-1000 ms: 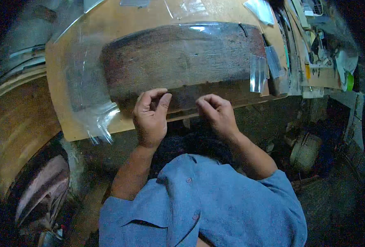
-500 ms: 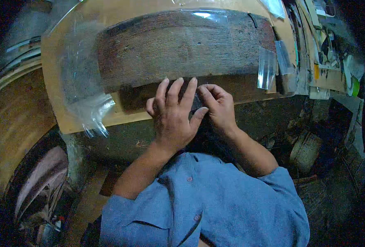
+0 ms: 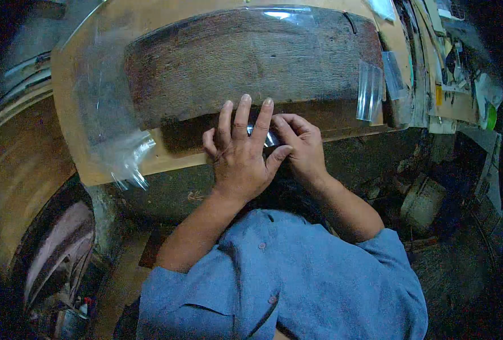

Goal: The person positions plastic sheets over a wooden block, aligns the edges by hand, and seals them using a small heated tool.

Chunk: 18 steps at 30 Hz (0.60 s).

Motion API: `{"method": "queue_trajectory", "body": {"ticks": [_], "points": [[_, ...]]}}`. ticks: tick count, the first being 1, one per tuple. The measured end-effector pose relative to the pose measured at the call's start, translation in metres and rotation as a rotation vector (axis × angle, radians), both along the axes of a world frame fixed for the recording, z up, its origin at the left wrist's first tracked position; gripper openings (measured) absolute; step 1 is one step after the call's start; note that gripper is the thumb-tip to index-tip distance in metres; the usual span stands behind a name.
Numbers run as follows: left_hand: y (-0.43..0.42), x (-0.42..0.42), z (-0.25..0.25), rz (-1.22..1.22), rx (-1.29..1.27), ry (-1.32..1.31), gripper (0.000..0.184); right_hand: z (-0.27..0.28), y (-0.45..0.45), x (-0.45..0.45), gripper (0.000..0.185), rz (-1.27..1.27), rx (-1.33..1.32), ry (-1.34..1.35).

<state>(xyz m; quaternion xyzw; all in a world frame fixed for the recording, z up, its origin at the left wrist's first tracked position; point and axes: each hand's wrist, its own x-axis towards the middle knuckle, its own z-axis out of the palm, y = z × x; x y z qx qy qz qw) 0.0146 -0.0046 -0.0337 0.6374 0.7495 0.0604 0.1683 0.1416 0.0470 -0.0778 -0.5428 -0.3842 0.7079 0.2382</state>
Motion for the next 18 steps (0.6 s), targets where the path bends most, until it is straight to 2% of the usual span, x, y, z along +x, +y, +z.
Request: {"method": "queue_trajectory", "body": {"ticks": [4,10,12,14,16,18], "points": [[-0.002,0.001,-0.001,0.004,-0.012,0.008,0.072,0.006,-0.001,0.007,0.02,-0.046,-0.023,0.033],[-0.002,0.001,-0.004,0.006,0.003,-0.01,0.074,0.023,-0.003,0.036,0.014,0.062,0.261,-0.222],[-0.001,0.0,-0.001,0.005,-0.005,-0.007,0.074,0.036,0.006,0.044,0.01,0.173,0.625,-0.359],[-0.002,0.001,0.0,0.001,-0.013,-0.004,0.074,0.049,0.022,0.05,0.005,0.15,0.694,-0.43],[-0.002,0.001,0.0,0.007,-0.008,-0.019,0.074,0.051,0.052,0.052,0.005,0.054,1.003,-0.491],[-0.003,0.001,-0.001,0.006,-0.002,-0.019,0.074,0.061,0.087,0.054,0.013,0.093,1.065,-0.674]]}}
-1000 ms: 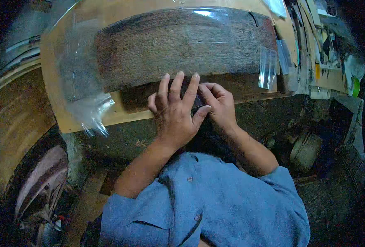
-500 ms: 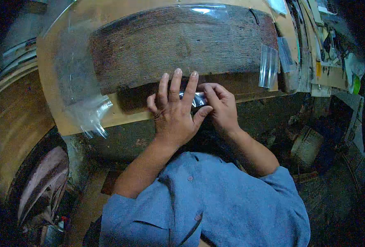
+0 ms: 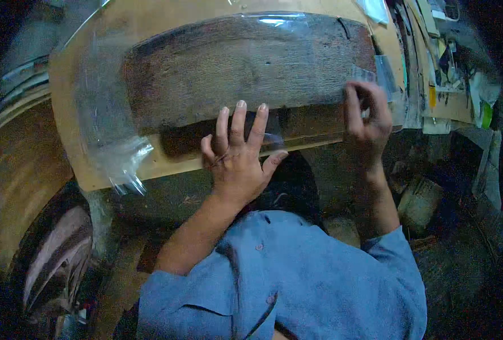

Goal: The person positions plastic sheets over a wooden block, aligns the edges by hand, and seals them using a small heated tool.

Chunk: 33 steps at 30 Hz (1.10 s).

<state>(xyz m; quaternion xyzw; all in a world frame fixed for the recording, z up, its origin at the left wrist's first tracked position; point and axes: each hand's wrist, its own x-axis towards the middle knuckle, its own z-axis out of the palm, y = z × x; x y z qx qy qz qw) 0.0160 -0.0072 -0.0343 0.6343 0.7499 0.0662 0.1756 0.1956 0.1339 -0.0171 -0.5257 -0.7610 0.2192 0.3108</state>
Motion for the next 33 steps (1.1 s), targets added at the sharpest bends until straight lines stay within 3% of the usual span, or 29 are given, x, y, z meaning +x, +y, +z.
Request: {"method": "queue_trajectory", "body": {"ticks": [8,13,18,22,24,26,28,33], "points": [[-0.002,0.001,-0.002,-0.01,0.012,0.015,0.075,-0.036,0.095,0.009,0.036,-0.126,-0.015,-0.177],[0.0,0.0,-0.001,-0.006,-0.001,0.012,0.076,-0.053,0.112,0.006,0.022,-0.098,0.041,-0.277],[-0.001,0.0,-0.002,-0.008,0.007,0.016,0.077,-0.049,0.114,0.004,0.02,-0.111,-0.021,-0.341],[-0.001,0.0,-0.002,0.004,0.001,0.0,0.076,-0.018,0.085,-0.006,0.018,-0.05,-0.049,-0.268],[0.0,0.001,-0.001,0.005,-0.005,-0.011,0.076,-0.009,0.064,-0.01,0.014,0.06,-0.312,0.111],[0.0,0.001,-0.001,-0.001,0.015,-0.011,0.076,-0.006,0.033,-0.015,0.017,0.239,-0.45,0.297],[0.0,0.002,-0.002,0.004,0.015,-0.01,0.077,-0.003,0.004,-0.025,0.018,0.308,-0.528,0.254],[0.0,0.001,-0.004,0.006,0.023,-0.029,0.08,-0.02,-0.014,-0.031,0.026,0.443,-0.304,0.062]]}}
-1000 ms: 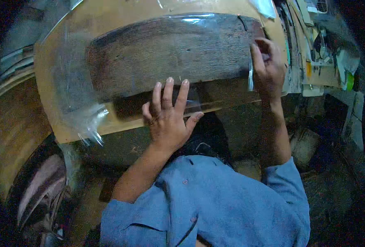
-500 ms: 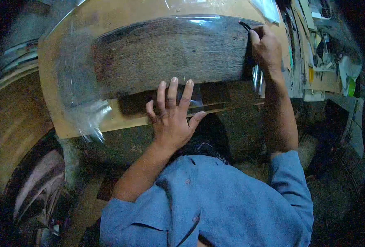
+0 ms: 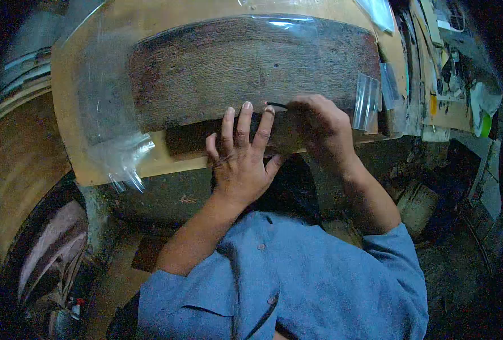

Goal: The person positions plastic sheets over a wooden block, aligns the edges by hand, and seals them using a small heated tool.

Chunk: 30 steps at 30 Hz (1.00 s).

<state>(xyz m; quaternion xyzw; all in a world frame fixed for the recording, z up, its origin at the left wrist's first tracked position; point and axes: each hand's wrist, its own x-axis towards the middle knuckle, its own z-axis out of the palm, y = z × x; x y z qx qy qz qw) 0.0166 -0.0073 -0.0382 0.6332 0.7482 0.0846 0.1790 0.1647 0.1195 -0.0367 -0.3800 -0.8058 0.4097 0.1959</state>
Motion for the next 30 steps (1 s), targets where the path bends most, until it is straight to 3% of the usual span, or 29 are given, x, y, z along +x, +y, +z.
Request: {"method": "queue_trajectory", "body": {"ticks": [11,17,19,24,30], "points": [[-0.001,-0.002,-0.001,-0.008,-0.006,0.022,0.079,-0.005,-0.002,-0.012,0.02,0.009,0.153,-0.067],[-0.001,-0.002,0.001,-0.011,-0.027,0.041,0.078,-0.005,-0.002,-0.006,0.028,-0.034,0.099,-0.02],[-0.001,-0.002,-0.002,-0.007,-0.003,0.014,0.079,-0.006,0.002,-0.001,0.035,-0.216,-0.167,0.205],[0.004,-0.001,0.002,0.038,0.017,-0.053,0.079,-0.012,0.063,0.028,0.017,-0.491,0.039,0.132],[0.004,-0.001,0.011,0.016,-0.023,0.009,0.079,-0.04,0.122,0.057,0.023,-0.65,0.167,-0.107]]}}
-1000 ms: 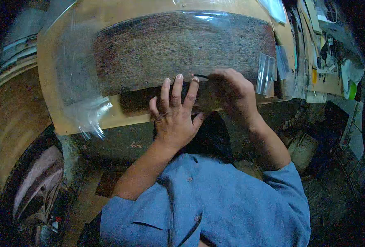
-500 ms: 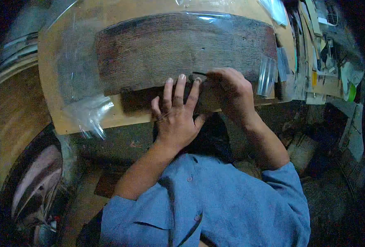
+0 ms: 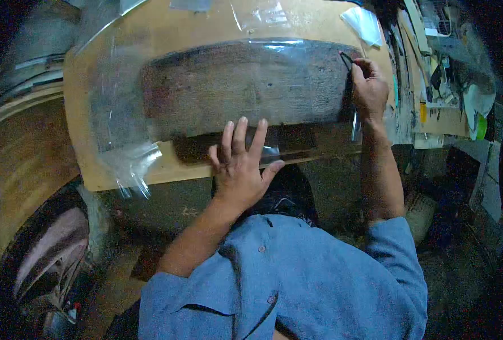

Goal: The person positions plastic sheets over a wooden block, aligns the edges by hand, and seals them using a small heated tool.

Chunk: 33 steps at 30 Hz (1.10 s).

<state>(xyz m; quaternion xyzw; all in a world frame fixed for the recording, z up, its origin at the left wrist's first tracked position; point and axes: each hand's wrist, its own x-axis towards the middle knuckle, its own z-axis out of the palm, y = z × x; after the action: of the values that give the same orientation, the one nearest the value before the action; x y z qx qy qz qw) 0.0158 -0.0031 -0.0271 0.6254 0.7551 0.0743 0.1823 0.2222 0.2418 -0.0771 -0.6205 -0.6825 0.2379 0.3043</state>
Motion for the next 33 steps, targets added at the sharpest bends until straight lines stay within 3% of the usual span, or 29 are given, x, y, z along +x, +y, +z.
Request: {"method": "queue_trajectory", "body": {"ticks": [5,7,11,15,21,23,29,33], "points": [[-0.024,-0.007,0.004,-0.058,-0.014,-0.093,0.075,0.024,-0.023,-0.001,0.021,0.031,0.1,-0.095],[-0.043,-0.011,-0.008,-0.073,0.028,-0.108,0.067,0.043,-0.051,-0.008,0.02,0.126,0.086,0.084],[-0.059,-0.02,-0.008,-0.047,0.039,-0.247,0.056,0.047,-0.134,-0.023,0.024,0.254,-0.469,0.264],[-0.059,-0.028,-0.019,0.153,0.084,-0.536,0.048,0.024,-0.182,-0.052,0.025,0.127,-0.922,0.618],[-0.045,-0.038,-0.04,0.477,0.091,-0.867,0.049,0.003,-0.172,-0.082,0.032,0.184,-0.941,0.678],[-0.036,-0.038,-0.032,0.723,-0.06,-1.074,0.055,0.002,-0.167,-0.088,0.036,0.189,-0.947,0.564],[-0.022,-0.044,-0.039,0.834,-0.106,-1.368,0.066,-0.048,-0.164,-0.085,0.035,0.082,-1.041,0.527],[-0.018,-0.052,-0.04,0.755,-0.151,-1.447,0.066,-0.02,-0.167,-0.091,0.028,0.146,-1.0,0.679]]}}
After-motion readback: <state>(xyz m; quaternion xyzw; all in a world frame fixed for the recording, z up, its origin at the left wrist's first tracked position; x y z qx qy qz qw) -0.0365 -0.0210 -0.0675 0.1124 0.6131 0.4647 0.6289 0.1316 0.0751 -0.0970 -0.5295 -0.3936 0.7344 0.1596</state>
